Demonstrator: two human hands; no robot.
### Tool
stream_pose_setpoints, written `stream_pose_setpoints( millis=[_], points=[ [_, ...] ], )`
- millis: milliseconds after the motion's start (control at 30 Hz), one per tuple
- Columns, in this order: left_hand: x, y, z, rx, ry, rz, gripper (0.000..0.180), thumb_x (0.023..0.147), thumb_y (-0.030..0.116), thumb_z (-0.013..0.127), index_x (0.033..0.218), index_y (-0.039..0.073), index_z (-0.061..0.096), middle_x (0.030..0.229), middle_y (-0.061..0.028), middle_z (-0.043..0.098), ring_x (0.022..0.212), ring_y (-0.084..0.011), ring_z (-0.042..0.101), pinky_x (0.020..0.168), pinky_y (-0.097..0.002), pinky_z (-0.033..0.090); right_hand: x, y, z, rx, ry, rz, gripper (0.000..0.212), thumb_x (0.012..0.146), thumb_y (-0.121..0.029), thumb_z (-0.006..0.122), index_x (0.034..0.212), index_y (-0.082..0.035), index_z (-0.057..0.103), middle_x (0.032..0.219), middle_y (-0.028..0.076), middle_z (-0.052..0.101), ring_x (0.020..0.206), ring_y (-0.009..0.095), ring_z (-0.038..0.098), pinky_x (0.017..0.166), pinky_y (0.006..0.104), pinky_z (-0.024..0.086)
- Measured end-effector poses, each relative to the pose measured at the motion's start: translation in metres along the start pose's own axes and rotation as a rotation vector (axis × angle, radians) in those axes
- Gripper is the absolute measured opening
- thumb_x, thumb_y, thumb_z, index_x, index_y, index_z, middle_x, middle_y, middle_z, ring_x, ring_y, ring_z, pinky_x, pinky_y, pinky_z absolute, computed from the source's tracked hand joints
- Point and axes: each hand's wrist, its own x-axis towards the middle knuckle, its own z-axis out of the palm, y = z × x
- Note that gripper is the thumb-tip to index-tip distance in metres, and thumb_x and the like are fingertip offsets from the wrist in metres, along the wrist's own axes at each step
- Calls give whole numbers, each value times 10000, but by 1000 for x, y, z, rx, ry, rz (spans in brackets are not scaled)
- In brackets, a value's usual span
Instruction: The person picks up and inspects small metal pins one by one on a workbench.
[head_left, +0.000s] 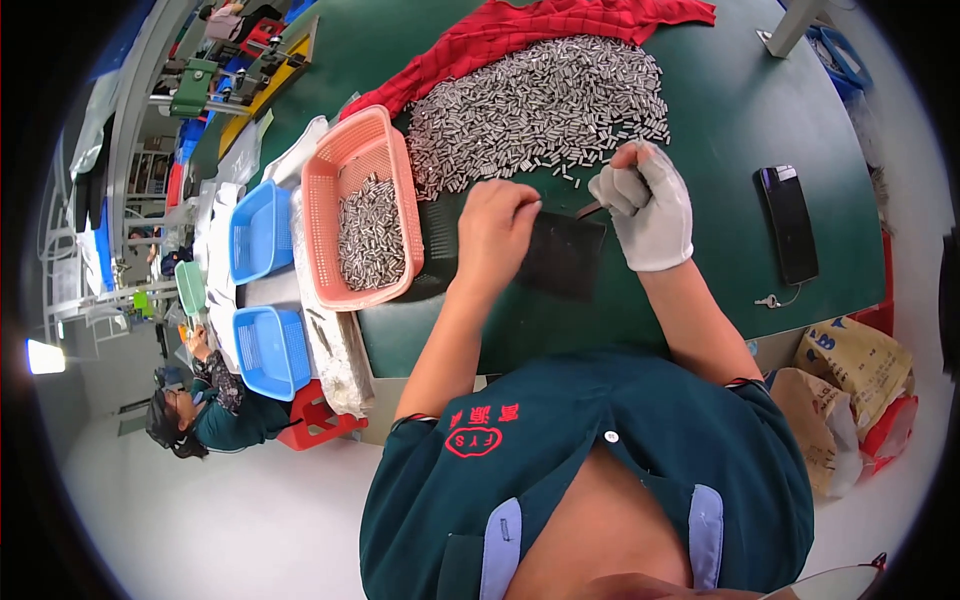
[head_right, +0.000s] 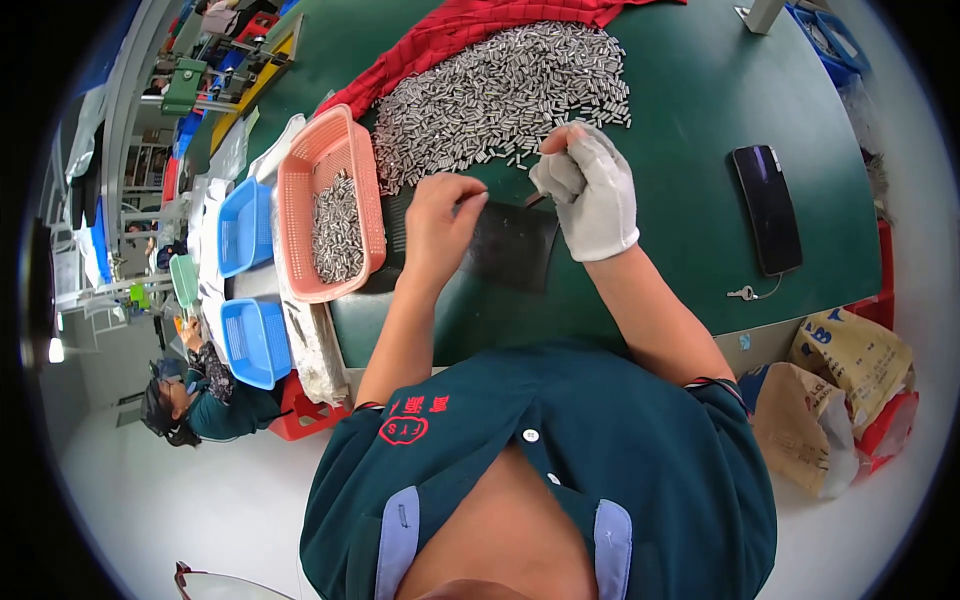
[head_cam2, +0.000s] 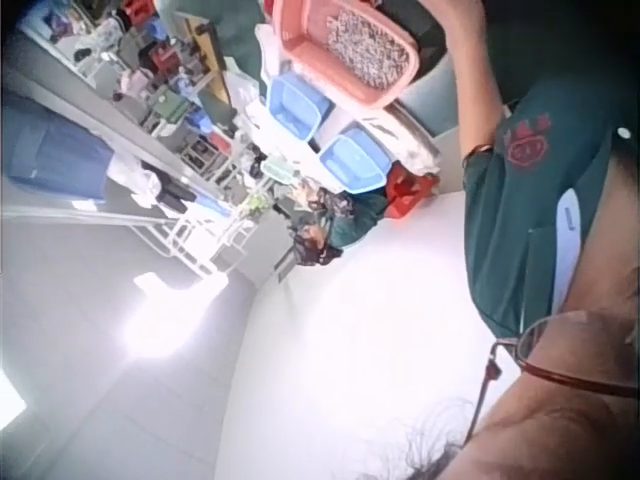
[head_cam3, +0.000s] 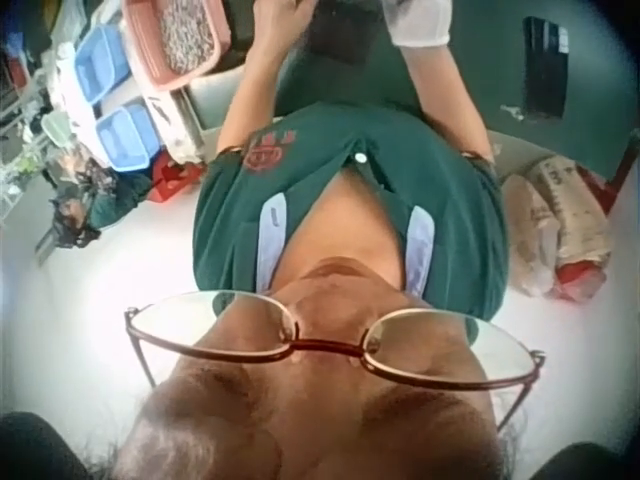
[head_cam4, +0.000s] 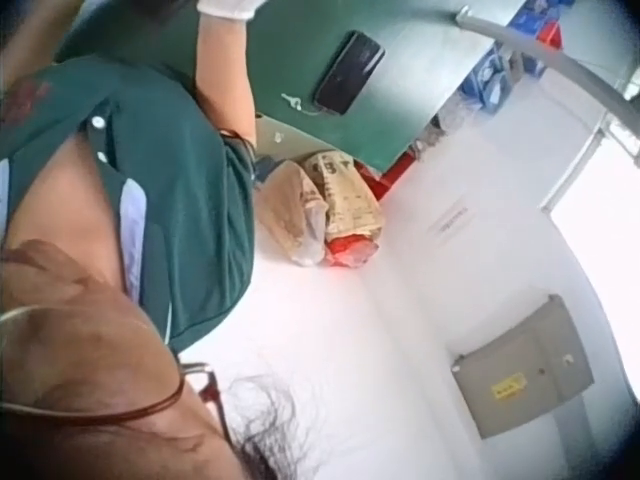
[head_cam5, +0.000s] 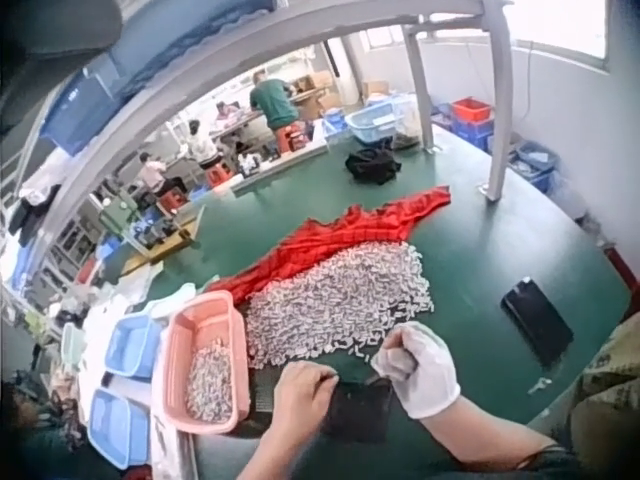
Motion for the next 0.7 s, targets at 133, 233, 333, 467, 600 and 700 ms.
stream_pose_setpoints(
  millis=[133,233,333,467,600,700],
  points=[
    [17,-9,25,91,-29,60,104,745,58,675,840,44,632,808,-104,603,811,-314,553,741,-407,442,1,-1,-4,15,-1,-12,240,955,-175,458,818,-2,553,538,-49,257,505,90,239,552,272,257],
    [26,-17,35,137,-90,22,128,776,91,666,889,39,636,836,-101,616,862,-305,561,761,-395,447,3,-3,-4,28,30,-19,238,954,-174,464,820,0,556,535,-49,258,499,89,236,548,271,255],
    [30,-23,45,160,-110,64,116,778,92,664,875,41,626,825,-102,610,841,-308,555,756,-398,440,3,-2,-3,38,19,-31,231,952,-172,475,823,1,557,535,-50,265,497,89,237,536,265,245],
    [32,-25,52,187,-107,55,96,780,83,658,856,42,614,828,-106,608,833,-312,550,760,-400,434,1,-1,-3,58,20,15,215,948,-161,489,823,1,555,537,-47,283,503,85,247,513,254,223],
    [31,-24,48,249,-115,76,94,788,65,645,863,37,597,844,-120,601,830,-306,549,755,-390,434,1,-2,1,35,38,27,216,948,-157,486,818,4,551,538,-46,284,505,84,250,515,254,226],
    [27,-16,36,56,-125,-25,79,816,46,626,880,30,582,837,-96,587,811,-256,550,735,-335,438,2,-2,-1,25,52,19,218,948,-153,481,811,5,545,538,-46,287,505,85,253,515,254,229]
  ],
)
